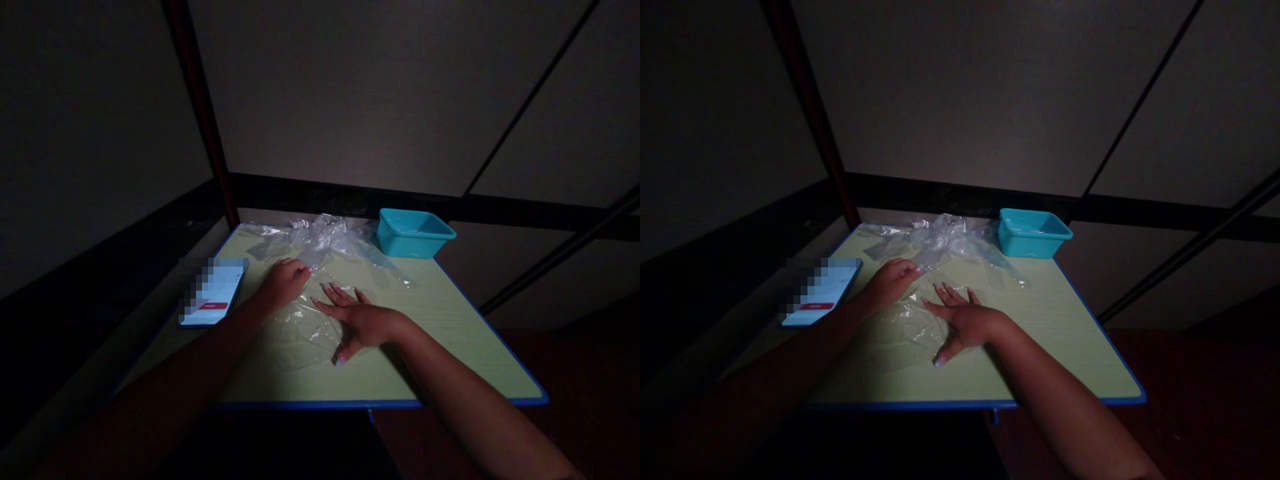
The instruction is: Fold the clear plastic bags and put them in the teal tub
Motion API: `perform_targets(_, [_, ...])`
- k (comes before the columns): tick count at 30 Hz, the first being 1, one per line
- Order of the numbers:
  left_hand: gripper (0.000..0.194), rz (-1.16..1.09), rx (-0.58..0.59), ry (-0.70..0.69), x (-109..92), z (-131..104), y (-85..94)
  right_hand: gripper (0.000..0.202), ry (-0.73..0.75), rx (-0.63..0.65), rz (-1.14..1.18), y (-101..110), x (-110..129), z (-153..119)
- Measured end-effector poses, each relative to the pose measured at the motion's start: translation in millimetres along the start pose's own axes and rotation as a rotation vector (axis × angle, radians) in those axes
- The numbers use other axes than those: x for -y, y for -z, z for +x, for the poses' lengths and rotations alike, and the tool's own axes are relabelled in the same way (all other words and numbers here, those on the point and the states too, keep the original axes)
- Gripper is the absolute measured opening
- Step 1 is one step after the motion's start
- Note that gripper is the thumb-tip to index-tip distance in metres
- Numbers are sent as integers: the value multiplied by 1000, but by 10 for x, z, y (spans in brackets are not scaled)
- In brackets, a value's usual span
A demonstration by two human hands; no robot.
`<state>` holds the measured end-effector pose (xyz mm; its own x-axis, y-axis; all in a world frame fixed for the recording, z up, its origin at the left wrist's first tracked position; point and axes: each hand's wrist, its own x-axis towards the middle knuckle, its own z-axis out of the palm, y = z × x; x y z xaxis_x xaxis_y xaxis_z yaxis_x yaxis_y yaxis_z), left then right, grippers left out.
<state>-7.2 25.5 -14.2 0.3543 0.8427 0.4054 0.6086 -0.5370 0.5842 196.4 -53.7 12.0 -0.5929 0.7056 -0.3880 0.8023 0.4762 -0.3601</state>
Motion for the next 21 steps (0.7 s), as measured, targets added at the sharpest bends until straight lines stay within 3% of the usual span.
perform_targets(4, [15, 178, 152, -143, -26, -86, -23, 120, -22, 15, 6, 1, -16, 11])
perform_targets(8, [18, 325, 225, -121, -61, -142, 8, 127, -66, 14, -4, 2, -10, 27])
perform_targets(10, [16, 420, 176, -50, -67, -133, 34, 129, -74, 7, 0, 3, -2, 36])
perform_targets(13, [19, 496, -20, 68, -68, -93, 61, 127, -79, -31, 11, 2, 10, 49])
perform_targets(16, [29, 417, -162, -12, -107, -82, 64, 119, -83, -124, 0, 3, 12, 58])
perform_targets(18, [36, 317, -105, -157, -171, -118, 49, 115, -94, -174, -16, 7, -1, 61])
perform_targets(21, [64, 246, 202, -331, -287, -225, 13, 118, -149, -141, -32, 13, -49, 66])
